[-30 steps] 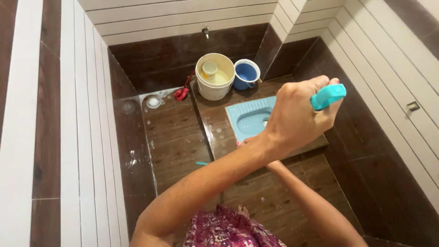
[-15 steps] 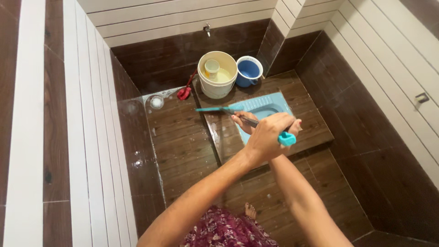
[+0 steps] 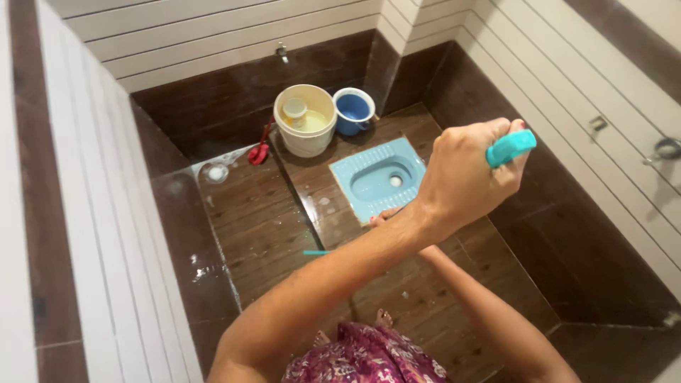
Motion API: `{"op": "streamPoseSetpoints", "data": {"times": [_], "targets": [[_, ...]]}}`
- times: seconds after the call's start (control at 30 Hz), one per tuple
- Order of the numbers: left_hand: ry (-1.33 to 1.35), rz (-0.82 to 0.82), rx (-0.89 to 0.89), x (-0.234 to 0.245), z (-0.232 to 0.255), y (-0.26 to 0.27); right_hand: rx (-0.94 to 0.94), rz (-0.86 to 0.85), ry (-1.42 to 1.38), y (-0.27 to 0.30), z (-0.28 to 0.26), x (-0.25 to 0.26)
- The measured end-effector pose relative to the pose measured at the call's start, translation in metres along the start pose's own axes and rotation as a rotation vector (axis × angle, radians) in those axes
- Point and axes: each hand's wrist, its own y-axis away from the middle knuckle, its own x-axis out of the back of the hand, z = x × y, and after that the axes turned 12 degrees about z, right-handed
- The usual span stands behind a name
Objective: The person pours water from a bucket onto a bathroom floor, scrubs the tiled surface using a squeegee, and wipes the area around a squat toilet.
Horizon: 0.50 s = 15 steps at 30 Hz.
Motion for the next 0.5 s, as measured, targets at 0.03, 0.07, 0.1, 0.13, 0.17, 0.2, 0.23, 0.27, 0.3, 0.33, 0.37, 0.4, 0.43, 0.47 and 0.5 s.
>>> {"op": "streamPoseSetpoints", "data": {"times": [0.03, 0.07, 0.1, 0.13, 0.17, 0.2, 0.23, 0.27, 0.3, 0.33, 0.37, 0.4, 0.43, 0.47, 0.5], "targets": [[0.026, -0.009, 0.021, -0.001, 0.006, -0.001, -0.002, 0.054, 0.014, 0.01, -0.003, 0.001], [0.068, -0.048, 0.027, -0.003, 0.013, -0.003, 0.0, 0.115, 0.019, 0.013, -0.005, 0.008], [0.11, -0.088, 0.033, -0.004, 0.02, -0.004, -0.011, 0.155, 0.024, 0.015, -0.006, 0.017], [0.149, -0.129, 0.044, -0.004, 0.027, -0.005, -0.028, 0.193, 0.03, 0.018, -0.009, 0.024], [0.212, -0.156, 0.015, -0.007, 0.032, -0.008, -0.048, 0.226, 0.037, 0.02, -0.01, 0.032], [0.271, -0.183, -0.006, -0.01, 0.035, -0.008, -0.073, 0.251, 0.049, 0.024, -0.01, 0.04], [0.331, -0.209, -0.027, -0.015, 0.036, -0.008, -0.097, 0.278, 0.063, 0.024, -0.008, 0.051], [0.307, -0.259, 0.027, -0.021, 0.035, -0.005, -0.111, 0.298, 0.084, 0.024, -0.006, 0.063], [0.283, -0.309, 0.081, -0.027, 0.034, 0.003, -0.115, 0.316, 0.105, 0.018, 0.0, 0.076], [0.257, -0.356, 0.133, -0.035, 0.03, 0.013, -0.089, 0.32, 0.12, 0.012, 0.009, 0.09], [0.202, -0.372, 0.067, -0.043, 0.023, 0.025, -0.056, 0.323, 0.134, 0.005, 0.02, 0.101], [0.146, -0.384, 0.001, -0.052, 0.013, 0.038, 0.018, 0.307, 0.162, -0.004, 0.035, 0.114], [0.089, -0.395, -0.065, -0.062, 0.0, 0.049, 0.033, 0.325, 0.118, -0.014, 0.051, 0.122], [0.077, -0.408, -0.096, -0.075, -0.015, 0.059, 0.05, 0.339, 0.075, -0.027, 0.071, 0.129], [0.065, -0.421, -0.126, -0.09, -0.032, 0.068, 0.066, 0.352, 0.032, -0.041, 0.092, 0.135]]}}
